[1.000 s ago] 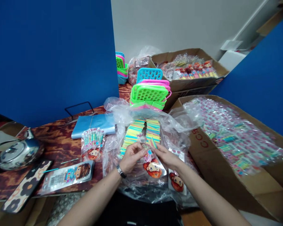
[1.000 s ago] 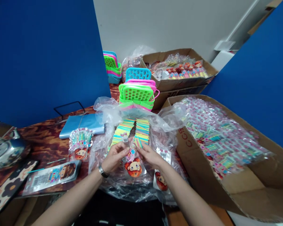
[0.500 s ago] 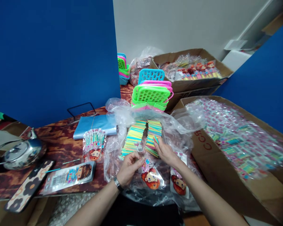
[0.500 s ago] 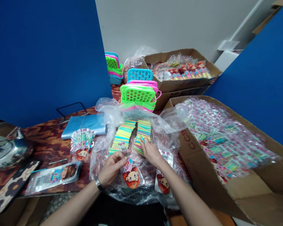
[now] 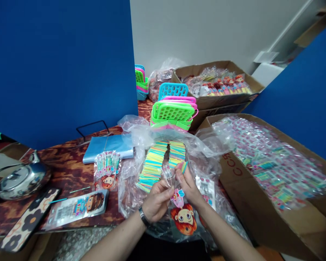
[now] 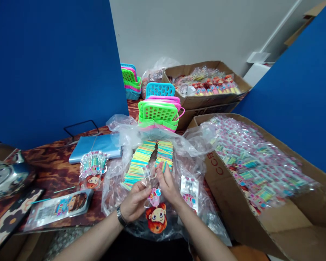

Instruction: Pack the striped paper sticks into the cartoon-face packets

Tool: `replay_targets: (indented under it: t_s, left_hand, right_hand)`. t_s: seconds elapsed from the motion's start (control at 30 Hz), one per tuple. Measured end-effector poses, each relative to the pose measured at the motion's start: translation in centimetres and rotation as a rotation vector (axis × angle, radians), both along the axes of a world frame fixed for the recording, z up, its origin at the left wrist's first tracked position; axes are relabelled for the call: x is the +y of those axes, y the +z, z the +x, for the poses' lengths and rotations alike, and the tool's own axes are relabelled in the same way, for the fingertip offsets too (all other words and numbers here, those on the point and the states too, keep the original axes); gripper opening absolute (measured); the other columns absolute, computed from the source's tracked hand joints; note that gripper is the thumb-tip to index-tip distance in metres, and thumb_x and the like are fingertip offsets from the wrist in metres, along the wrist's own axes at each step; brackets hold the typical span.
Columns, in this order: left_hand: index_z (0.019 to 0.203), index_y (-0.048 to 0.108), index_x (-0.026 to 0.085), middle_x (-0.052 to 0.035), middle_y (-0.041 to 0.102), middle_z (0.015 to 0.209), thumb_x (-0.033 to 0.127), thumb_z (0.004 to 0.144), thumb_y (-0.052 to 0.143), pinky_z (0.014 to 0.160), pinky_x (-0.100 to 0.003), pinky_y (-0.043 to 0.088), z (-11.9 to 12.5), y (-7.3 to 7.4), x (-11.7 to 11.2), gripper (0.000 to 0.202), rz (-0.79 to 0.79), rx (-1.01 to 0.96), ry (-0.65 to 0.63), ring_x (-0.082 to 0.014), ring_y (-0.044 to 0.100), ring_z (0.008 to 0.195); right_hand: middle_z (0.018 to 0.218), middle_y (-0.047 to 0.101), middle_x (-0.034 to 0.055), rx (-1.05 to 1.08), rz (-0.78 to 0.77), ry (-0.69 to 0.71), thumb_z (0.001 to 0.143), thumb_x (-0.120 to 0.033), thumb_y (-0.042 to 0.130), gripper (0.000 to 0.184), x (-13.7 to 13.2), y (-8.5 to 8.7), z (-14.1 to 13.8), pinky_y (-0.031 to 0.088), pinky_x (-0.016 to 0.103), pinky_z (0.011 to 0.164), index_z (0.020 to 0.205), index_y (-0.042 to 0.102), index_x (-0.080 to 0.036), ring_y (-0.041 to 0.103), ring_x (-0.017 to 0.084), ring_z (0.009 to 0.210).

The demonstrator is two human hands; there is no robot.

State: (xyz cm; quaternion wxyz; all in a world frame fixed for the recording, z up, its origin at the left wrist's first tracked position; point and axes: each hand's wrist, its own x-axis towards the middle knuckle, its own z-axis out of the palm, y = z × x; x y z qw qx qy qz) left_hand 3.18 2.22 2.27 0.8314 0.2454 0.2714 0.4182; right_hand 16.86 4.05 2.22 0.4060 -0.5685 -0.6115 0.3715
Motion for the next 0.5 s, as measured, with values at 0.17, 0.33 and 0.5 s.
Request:
replay_targets:
  t_s: [0.17,0.33,0.5]
  left_hand:
    - [0.063,0.052,0.015,0.0011,0.057,0.064,0.032,0.067,0.071,0.060,-0.022,0.040,-1.3,0.2,0.6,0.026,0.227,0.250,0.009,-0.0103,0.052,0.062]
    - [0.063,0.051,0.015,0.0015,0.055,0.059,0.031,0.070,0.067,0.053,-0.021,0.039,-2.1,-0.2,0.6,0.024,0.456,0.685,0.029,-0.0098,0.049,0.054]
    - [0.064,0.053,0.015,0.0011,0.057,0.059,0.031,0.072,0.064,0.052,-0.020,0.039,-1.7,-0.6,0.1,0.022,0.569,0.907,0.064,-0.0105,0.050,0.054]
  right_hand:
    - [0.075,0.052,0.0009,0.281,0.057,-0.082,0.090,-0.043,0.032,0.024,0.1,1.2,0.3,0.045,0.031,0.079,0.086,0.043,-0.023,0.055,0.015,0.079]
    - [0.076,0.055,0.0003,0.546,0.164,-0.173,0.089,-0.041,0.037,0.019,0.1,4.3,-0.3,0.040,0.040,0.089,0.089,0.044,-0.024,0.056,0.018,0.090]
    - [0.075,0.057,0.0005,0.452,0.263,-0.122,0.090,-0.038,0.037,0.019,-0.5,5.5,-1.9,0.036,0.043,0.094,0.088,0.049,-0.023,0.054,0.019,0.096]
